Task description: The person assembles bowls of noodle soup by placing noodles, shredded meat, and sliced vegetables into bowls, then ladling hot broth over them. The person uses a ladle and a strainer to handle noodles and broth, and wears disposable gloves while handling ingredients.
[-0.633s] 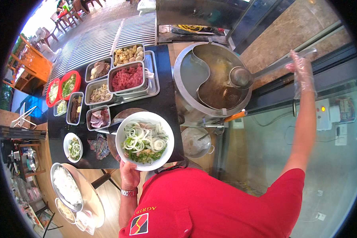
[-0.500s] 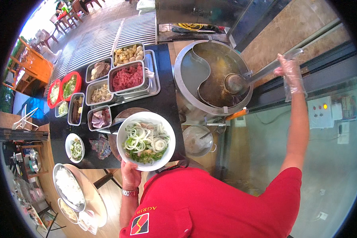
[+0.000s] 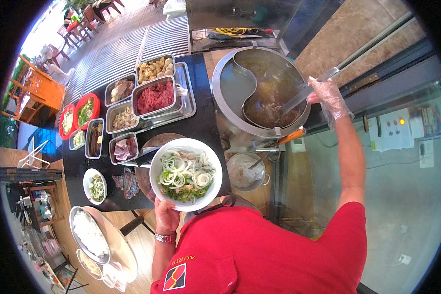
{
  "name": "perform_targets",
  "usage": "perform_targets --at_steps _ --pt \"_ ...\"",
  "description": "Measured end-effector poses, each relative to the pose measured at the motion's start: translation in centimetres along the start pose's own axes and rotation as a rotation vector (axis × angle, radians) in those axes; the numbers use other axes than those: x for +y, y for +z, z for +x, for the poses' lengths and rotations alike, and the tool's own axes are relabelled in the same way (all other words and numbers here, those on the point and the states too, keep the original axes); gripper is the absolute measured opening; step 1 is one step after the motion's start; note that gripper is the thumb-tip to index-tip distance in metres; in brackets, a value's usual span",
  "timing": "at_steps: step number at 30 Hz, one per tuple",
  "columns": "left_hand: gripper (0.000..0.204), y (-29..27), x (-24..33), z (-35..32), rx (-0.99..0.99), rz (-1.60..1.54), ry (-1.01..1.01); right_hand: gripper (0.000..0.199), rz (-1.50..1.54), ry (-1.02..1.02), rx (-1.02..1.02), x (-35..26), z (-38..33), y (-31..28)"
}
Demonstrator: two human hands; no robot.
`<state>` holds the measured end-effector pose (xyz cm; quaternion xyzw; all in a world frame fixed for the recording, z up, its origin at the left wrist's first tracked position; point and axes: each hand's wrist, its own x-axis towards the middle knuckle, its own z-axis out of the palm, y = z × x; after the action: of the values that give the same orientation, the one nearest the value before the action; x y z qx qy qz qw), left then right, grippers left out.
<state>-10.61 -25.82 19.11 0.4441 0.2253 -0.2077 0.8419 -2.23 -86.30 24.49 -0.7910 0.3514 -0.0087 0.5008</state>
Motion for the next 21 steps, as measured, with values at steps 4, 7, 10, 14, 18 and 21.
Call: perform_targets --at_steps 4,7,10,14,18,21 --pt "0.068 0.0 -0.2 -0.4 0.032 0.008 -0.016 0.038 0.200 0.035 0.108 2.6 1.1 -0.8" --pt "0.069 -0.3 -0.2 -0.3 0.040 0.007 -0.005 0.034 0.321 0.101 0.154 3.4 1.4 -2.0" --pt "0.069 -0.5 -0.2 -0.5 0.028 0.001 -0.001 0.034 0.345 0.089 0.197 2.7 1.0 -3.7" --pt "0.069 -0.6 0.0 -0.7 0.024 0.004 -0.007 0.034 0.314 0.025 0.225 -0.5 -0.1 -5.9" --pt "0.068 -0.5 -0.1 -0.6 0.008 -0.014 -0.001 0.033 0.196 -0.074 0.282 -4.1 -0.9 -8.4" --pt "0.068 -0.4 -0.1 -0.5 0.007 -0.012 0.007 0.034 0.124 -0.136 0.317 -6.1 -1.2 -9.5"
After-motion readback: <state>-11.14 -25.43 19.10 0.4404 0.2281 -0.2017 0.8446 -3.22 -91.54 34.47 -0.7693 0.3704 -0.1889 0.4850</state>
